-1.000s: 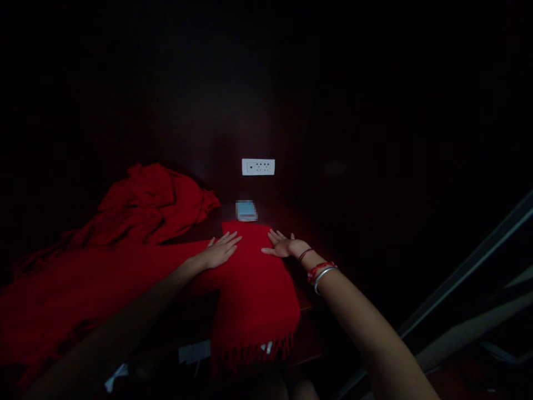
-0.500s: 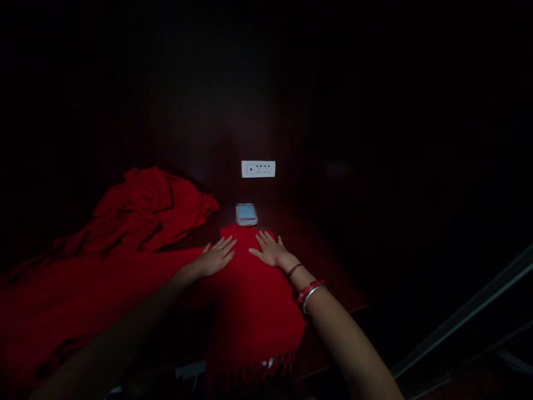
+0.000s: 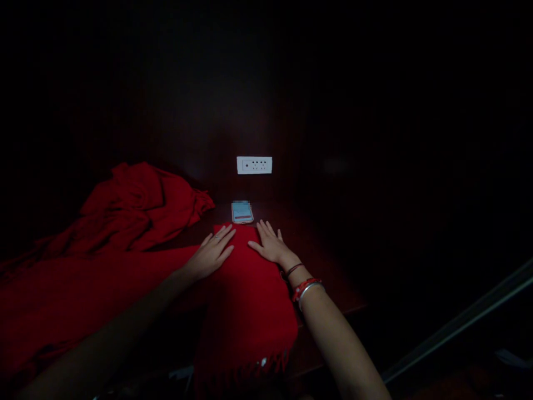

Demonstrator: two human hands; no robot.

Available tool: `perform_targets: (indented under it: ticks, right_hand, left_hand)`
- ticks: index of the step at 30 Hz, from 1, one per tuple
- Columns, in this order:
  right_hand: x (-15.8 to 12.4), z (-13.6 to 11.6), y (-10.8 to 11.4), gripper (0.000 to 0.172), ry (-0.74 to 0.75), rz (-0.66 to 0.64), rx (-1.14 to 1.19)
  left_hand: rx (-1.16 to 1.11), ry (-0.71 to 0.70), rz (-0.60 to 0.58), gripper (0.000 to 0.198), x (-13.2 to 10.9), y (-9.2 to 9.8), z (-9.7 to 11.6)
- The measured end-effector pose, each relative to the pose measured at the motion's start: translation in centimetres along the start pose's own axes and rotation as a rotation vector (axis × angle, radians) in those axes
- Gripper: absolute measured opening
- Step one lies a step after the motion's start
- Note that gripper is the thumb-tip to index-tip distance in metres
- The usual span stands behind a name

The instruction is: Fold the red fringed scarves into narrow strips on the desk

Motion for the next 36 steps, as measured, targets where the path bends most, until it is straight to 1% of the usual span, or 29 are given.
perform_targets:
  ticks: [2,4,7,9,11,13,14,15,16,17,20,21,23,25,27,29,30,32,34,36]
  right_hand:
    - [0.0,0.0,-0.5,0.074,-0.003,-0.116,-0.023]
    - [0.1,0.3,-0.9,0.074,-0.032,-0.186,-0.041]
    - [0.1,0.6,-1.1,0.074,-0.064,-0.189,-0.046]
    - [-0.1,0.6,-0.8,0.074,-0.077,-0.159,-0.029]
    - [-0.3,0.3,-0.3,0.073,-0.074,-0.097,-0.004]
    - [-0.5,-0.3,0.2,0.073,-0.035,-0.028,0.015]
    - [-0.6,-0.7,0.4,0.073,-0.001,-0.009,0.018]
    - [-0.7,-1.0,0.4,0.073,0.035,-0.016,0.015]
    - [-0.7,-1.3,0.4,0.072,0.065,-0.045,0.007]
    - [-0.7,-1.5,0.2,0.072,0.086,-0.091,-0.006]
    - [-0.6,-1.2,-0.4,0.073,0.078,-0.22,-0.048]
    - [-0.6,-1.0,-0.5,0.073,0.062,-0.237,-0.056]
    - [-0.6,-0.5,-0.5,0.074,0.038,-0.257,-0.066]
    - [-0.4,-0.2,-0.2,0.076,0.019,-0.281,-0.073]
    - [0.0,-0.3,0.4,0.078,0.0,-0.274,-0.073]
    - [0.6,-0.9,0.9,0.077,0.012,-0.211,-0.067]
    - [1.0,-1.3,1.1,0.075,0.037,-0.165,-0.065]
    - [1.8,-2.2,0.9,0.071,0.106,-0.111,-0.067]
    - [2.4,-2.6,0.2,0.067,0.146,-0.133,-0.084]
    - [2.7,-2.3,-0.6,0.067,0.132,-0.179,-0.103]
  left_hand:
    - [-0.032,-0.014,-0.146,0.051,0.0,-0.7,-0.2]
    - [-0.052,-0.001,-0.26,0.054,0.0,-1.3,-0.5]
    - [-0.075,0.021,-0.307,0.057,0.1,-1.7,-0.9]
    - [-0.091,0.03,-0.313,0.058,0.0,-1.6,-0.9]
    - [-0.097,0.036,-0.279,0.057,-0.1,-1.3,-0.7]
    - [-0.086,0.033,-0.183,0.056,-0.3,-0.8,-0.5]
    - [-0.074,0.033,-0.128,0.056,-0.4,-0.6,-0.4]
    - [-0.064,0.035,-0.098,0.056,-0.5,-0.5,-0.4]
    - [-0.057,0.04,-0.099,0.056,-0.5,-0.5,-0.4]
    - [-0.056,0.048,-0.133,0.057,-0.5,-0.6,-0.5]
    - [-0.072,0.072,-0.289,0.06,-0.4,-0.9,-0.9]
    - [-0.077,0.074,-0.313,0.061,-0.3,-1.0,-1.0]
    - [-0.077,0.074,-0.308,0.06,-0.2,-1.0,-1.2]
    - [-0.064,0.067,-0.247,0.056,0.0,-1.0,-1.2]
    - [-0.045,0.062,-0.135,0.049,0.2,-1.0,-1.3]
    - [-0.034,0.087,-0.038,0.047,0.4,-1.0,-1.5]
    - [-0.032,0.113,-0.026,0.048,0.6,-1.1,-1.7]
    - [-0.034,0.166,-0.087,0.054,0.7,-1.4,-2.2]
    - [-0.035,0.191,-0.184,0.059,0.8,-1.6,-2.6]
    - [-0.032,0.193,-0.24,0.062,0.8,-1.6,-2.8]
Point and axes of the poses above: each hand's wrist, its own x-axis towards the middle knuckle, its own y-axis out of the back of the hand, z = x × y, the point moved 2 cm from there along x, towards the middle knuckle, and after that the axes turned 4 degrees about -x, right-handed, at the moved point
